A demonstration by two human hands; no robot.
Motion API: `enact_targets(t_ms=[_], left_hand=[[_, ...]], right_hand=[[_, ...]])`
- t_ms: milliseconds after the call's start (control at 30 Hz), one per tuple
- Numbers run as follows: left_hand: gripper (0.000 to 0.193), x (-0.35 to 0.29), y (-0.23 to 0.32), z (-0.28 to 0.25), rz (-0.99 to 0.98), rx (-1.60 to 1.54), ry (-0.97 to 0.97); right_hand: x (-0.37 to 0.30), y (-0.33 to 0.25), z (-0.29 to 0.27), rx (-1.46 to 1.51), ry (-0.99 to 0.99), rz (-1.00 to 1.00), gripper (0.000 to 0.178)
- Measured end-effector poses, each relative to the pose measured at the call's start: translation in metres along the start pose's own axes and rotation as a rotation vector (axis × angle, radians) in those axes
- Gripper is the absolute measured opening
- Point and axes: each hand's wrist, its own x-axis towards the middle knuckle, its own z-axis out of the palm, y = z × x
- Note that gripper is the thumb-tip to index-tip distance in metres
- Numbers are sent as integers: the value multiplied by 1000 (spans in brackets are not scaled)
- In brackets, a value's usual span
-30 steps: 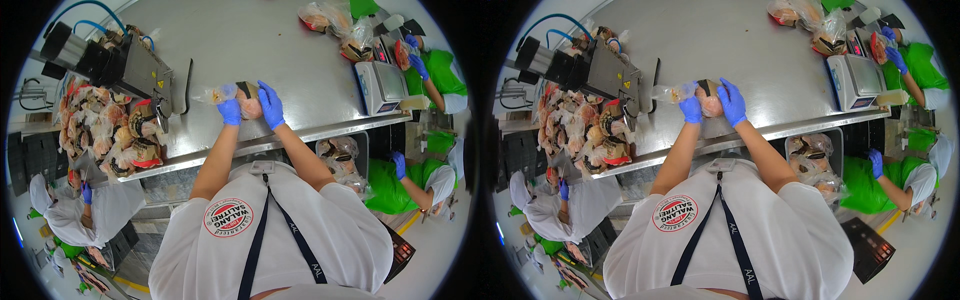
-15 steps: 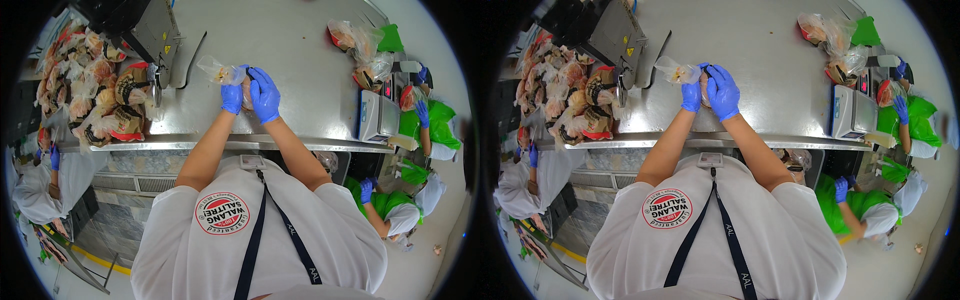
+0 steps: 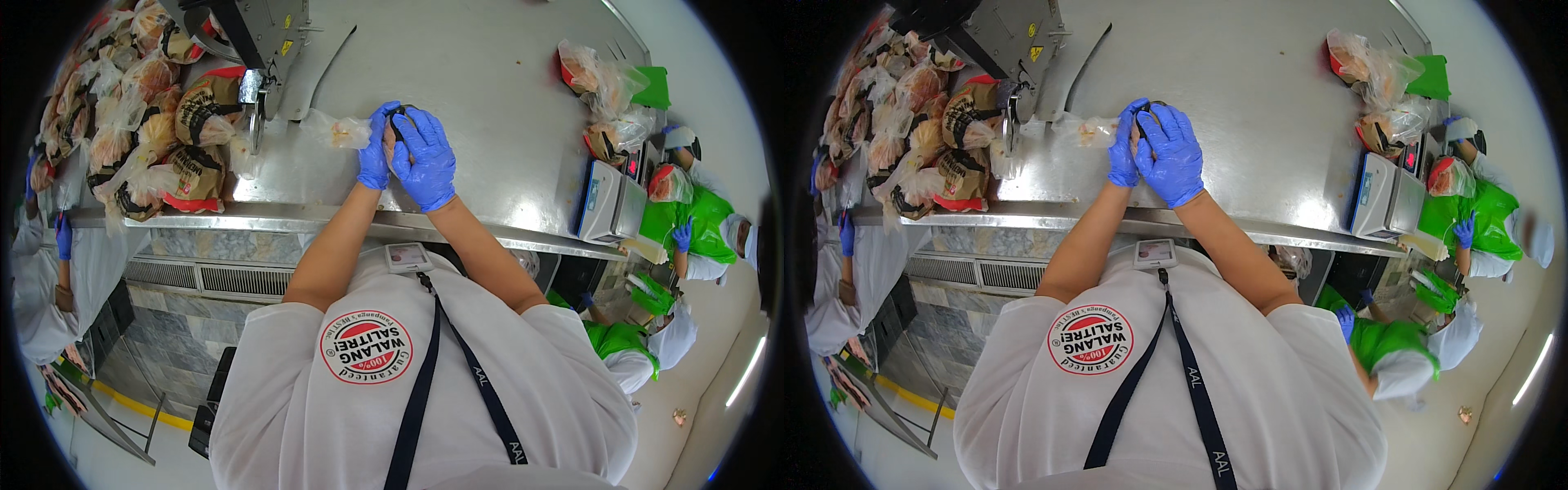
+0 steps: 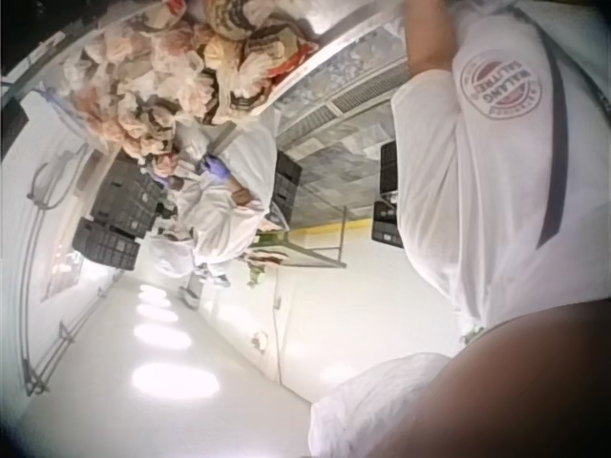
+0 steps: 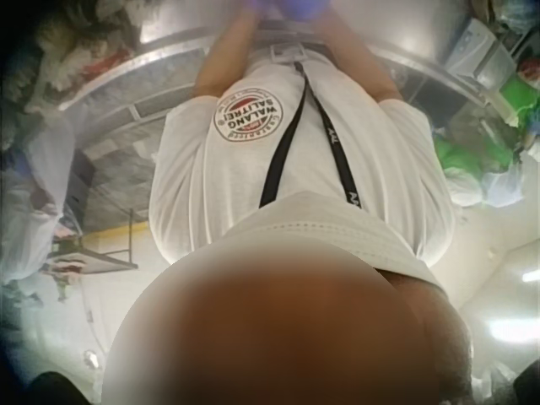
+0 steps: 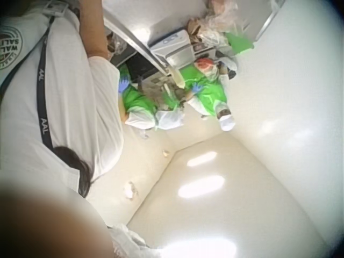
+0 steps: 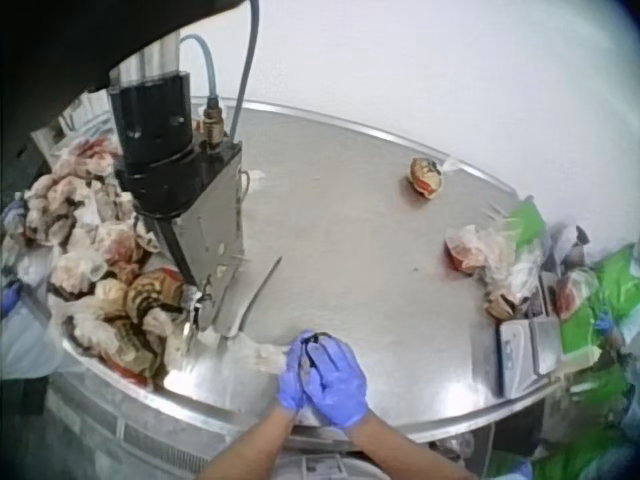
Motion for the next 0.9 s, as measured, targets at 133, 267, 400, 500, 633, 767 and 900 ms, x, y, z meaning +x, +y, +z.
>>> enact_targets(t_ms=[133,267,400,500,633,767,900], left_hand=[[28,-3,-1,-4,-1,-42,-14],[30,2,-5,-10,30,9,-28],[33,9,-1,-7,-88,-137,10],[37,22,12,-3,-317,-344,32],[41,42,38,14,-631,-326,83],[43,26,53,64,-670,-127,79],[44,17,73,103,-653,8,-75]], right_hand=[[-1,-2,2,-12,-36,-6,35],[0,-2,2,-33,-38,-31,37],[13,-11,-2,-112,-108,-31,42],[26,-11,-15,15,-146,-5,55],[13,10,-54,56,-292,-9,79],[8,18,-83,317,-88,105,85],[14,51,-89,1040,-10,484,73]])
